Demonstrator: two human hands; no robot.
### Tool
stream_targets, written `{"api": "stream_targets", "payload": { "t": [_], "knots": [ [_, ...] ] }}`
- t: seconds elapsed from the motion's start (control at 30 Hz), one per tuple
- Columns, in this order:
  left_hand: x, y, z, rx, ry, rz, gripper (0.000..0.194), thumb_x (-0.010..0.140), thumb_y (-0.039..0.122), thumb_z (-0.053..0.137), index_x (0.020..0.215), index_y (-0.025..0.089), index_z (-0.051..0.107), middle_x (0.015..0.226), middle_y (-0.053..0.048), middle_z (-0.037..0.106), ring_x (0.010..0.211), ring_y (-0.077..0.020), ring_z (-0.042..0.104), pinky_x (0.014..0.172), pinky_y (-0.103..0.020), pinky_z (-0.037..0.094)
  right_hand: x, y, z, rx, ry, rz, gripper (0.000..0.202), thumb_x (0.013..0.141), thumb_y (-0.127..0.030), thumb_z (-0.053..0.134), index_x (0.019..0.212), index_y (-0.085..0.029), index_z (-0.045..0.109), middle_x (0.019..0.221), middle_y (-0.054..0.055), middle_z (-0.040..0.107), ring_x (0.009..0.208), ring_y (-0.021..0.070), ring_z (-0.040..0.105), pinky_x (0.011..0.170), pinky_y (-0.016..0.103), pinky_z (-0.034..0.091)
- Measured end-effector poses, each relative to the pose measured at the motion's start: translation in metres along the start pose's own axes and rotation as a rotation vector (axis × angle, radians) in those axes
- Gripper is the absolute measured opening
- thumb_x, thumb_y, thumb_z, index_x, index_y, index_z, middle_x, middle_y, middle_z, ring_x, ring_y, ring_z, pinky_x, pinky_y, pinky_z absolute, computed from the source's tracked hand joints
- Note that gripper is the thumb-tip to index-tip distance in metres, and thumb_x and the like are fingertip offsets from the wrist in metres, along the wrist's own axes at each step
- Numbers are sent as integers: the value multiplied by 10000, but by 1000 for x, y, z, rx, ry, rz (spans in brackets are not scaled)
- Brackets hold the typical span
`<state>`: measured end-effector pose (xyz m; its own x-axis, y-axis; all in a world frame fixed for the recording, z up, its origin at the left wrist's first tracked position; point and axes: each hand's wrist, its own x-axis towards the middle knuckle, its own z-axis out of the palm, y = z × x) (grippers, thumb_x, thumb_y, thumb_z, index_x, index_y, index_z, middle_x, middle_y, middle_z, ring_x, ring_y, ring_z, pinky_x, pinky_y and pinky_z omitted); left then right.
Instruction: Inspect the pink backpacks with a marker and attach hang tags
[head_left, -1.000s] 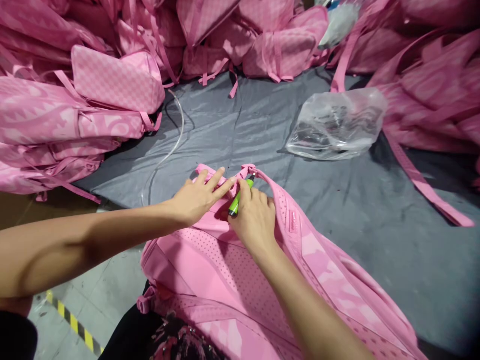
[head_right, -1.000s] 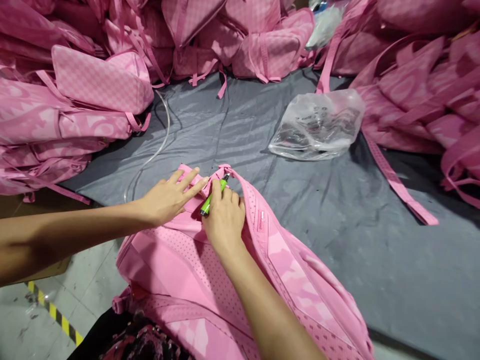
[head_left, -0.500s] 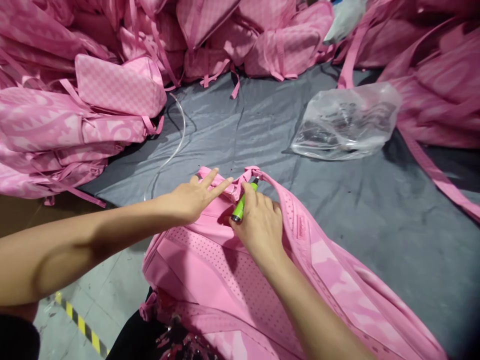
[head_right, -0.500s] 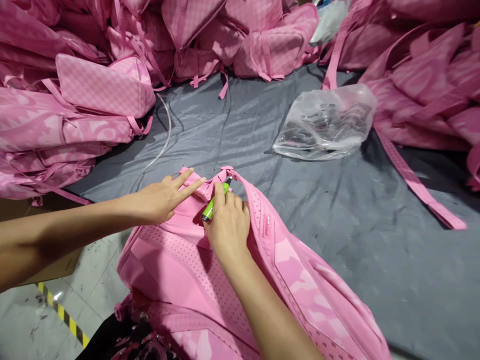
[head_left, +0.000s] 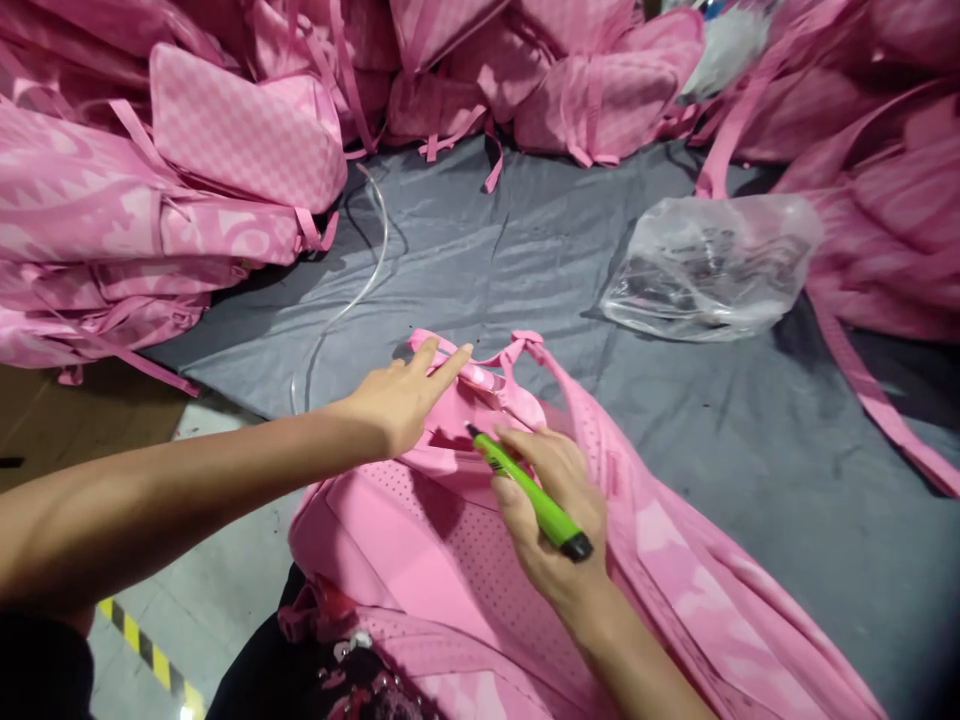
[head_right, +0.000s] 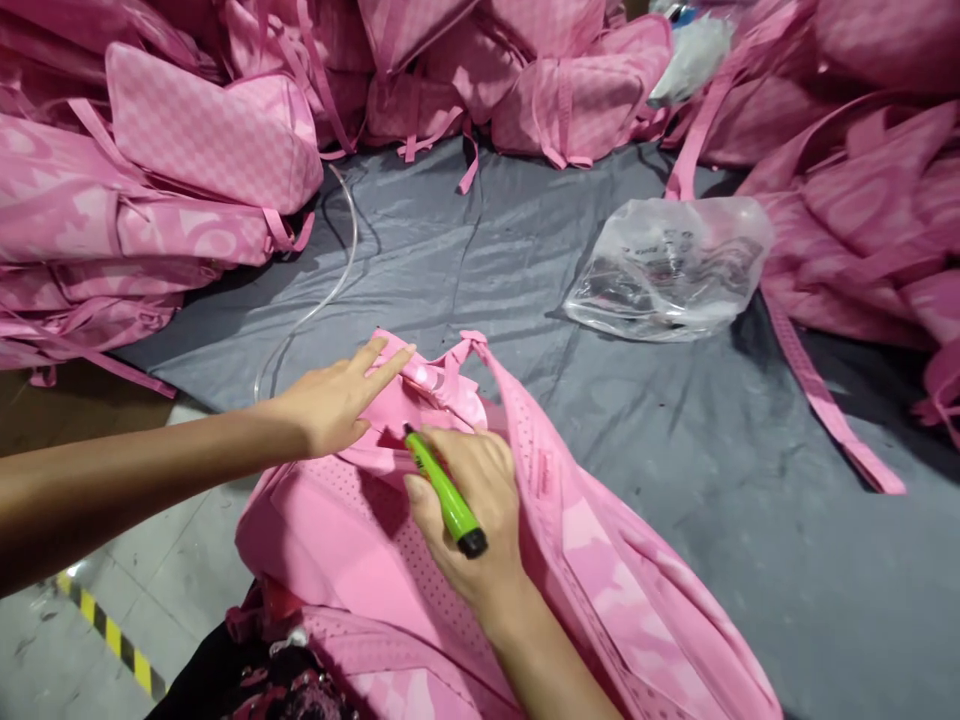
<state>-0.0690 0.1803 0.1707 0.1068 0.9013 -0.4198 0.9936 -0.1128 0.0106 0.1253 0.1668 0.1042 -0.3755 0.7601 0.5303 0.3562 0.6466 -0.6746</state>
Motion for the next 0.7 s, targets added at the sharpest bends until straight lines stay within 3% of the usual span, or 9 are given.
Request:
{"api": "stream_targets", "payload": {
  "t": [0.1,0.2,0.33,0.57,0.7],
  "knots": [
    [0,-1,3,-1,26,3,980,796,119,576,1523,286,-59,1607,-153,24,1249,-324,502,923,-382,473,10,-5,5,143,-207,123,127,880,-307,610,973,-241,664,890,16,694,862,200,622,824,385,458],
    [-1,-1,7,-14,56,-13,958,802,113,564,1526,262,-45,1604,-151,56,1214,-310,531,901,-370,488,14,-1,7,114,-357,176,144,854,-329,663,979,-263,692,929,3,721,889,201,641,867,409,448],
    [0,-3,10,-9,94,11,965,786,76,548,1527,239,-47,1597,-171,62,1145,-295,574,868,-367,506,3,0,10,119,-305,221,214,861,-304,659,1070,-259,678,1017,24,718,940,200,647,867,401,479],
    [4,-2,8,-5,38,-3,977,788,76,565,1526,260,-47,1601,-161,41,1176,-297,554,898,-362,497,-5,-12,25,56,-173,240,208,836,-250,674,1044,-248,685,974,18,740,884,204,665,861,429,457],
    [3,-1,6,-7,18,0,988,787,84,577,1526,257,-55,1601,-167,24,1184,-300,546,903,-366,496,-2,-18,26,83,-178,271,198,830,-237,670,1026,-239,691,969,18,745,889,206,671,865,427,452]
  ]
}}
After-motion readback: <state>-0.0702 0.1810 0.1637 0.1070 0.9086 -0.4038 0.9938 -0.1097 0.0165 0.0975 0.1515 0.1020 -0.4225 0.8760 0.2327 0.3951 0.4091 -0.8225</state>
